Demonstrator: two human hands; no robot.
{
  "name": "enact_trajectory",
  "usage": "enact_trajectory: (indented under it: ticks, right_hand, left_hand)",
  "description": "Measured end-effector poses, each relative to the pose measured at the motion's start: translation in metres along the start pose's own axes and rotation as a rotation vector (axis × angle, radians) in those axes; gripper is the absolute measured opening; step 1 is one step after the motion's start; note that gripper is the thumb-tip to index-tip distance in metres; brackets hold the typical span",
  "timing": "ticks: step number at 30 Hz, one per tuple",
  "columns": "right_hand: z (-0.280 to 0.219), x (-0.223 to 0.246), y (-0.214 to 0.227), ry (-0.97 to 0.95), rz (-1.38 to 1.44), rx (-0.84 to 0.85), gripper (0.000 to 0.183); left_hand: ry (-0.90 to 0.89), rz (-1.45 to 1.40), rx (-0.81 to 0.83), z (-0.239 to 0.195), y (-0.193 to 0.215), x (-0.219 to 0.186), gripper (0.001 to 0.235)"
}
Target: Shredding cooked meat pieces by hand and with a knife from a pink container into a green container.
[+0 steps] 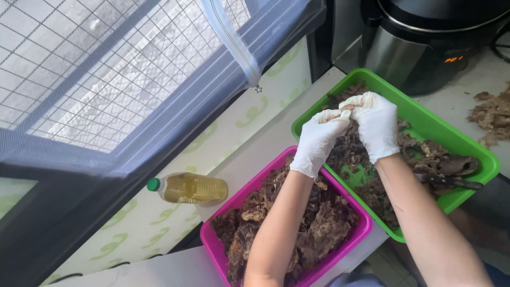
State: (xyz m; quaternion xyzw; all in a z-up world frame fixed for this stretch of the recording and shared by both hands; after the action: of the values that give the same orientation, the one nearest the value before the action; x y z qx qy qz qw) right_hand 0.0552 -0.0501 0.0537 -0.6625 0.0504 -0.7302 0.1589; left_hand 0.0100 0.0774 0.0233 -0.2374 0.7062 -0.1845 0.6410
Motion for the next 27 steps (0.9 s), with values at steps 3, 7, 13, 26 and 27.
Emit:
enact_trajectory:
  ticks: [3, 7, 13, 26, 27]
  right_hand:
    - [0.005, 0.002, 0.007, -0.001, -0.082, -0.078, 0.009]
    - [0.011, -0.015, 0.026, -0.060, -0.031, -0.051, 0.004]
    - [-0.008, 0.009, 0.021, -0.160, -0.042, 0.115, 0.007]
    - [-0.010, -0.044, 0.071, -0.241, -0.141, -0.038, 0.014]
    - [-0.004, -0.036, 0.065, -0.237, -0.138, -0.039, 0.014]
  left_hand:
    - [0.047, 0.127, -0.013, -0.008, 0.001, 0.001, 0.019]
    - [0.029, 0.333, -0.041, -0.006, 0.001, -0.016, 0.016]
    - [0.061, 0.467, -0.028, 0.015, 0.001, -0.018, 0.022]
    - [-0.142, 0.090, -0.204, 0.057, 0.038, -0.041, 0.024]
    - [-0.145, 0.094, -0.201, 0.052, 0.031, -0.046, 0.024]
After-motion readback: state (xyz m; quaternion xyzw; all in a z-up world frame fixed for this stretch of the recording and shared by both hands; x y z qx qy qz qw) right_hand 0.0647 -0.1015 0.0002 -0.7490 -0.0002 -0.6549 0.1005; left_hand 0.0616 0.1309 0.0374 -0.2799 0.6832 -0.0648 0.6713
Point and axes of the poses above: each hand's wrist, its own z-axis towards the middle knuckle, its own y-axis out of the back of the hand, x = y × z, the point moved 2 cm from there along z, towards the middle knuckle, and after that the axes turned 4 degrees about z, right-handed, at the moved point
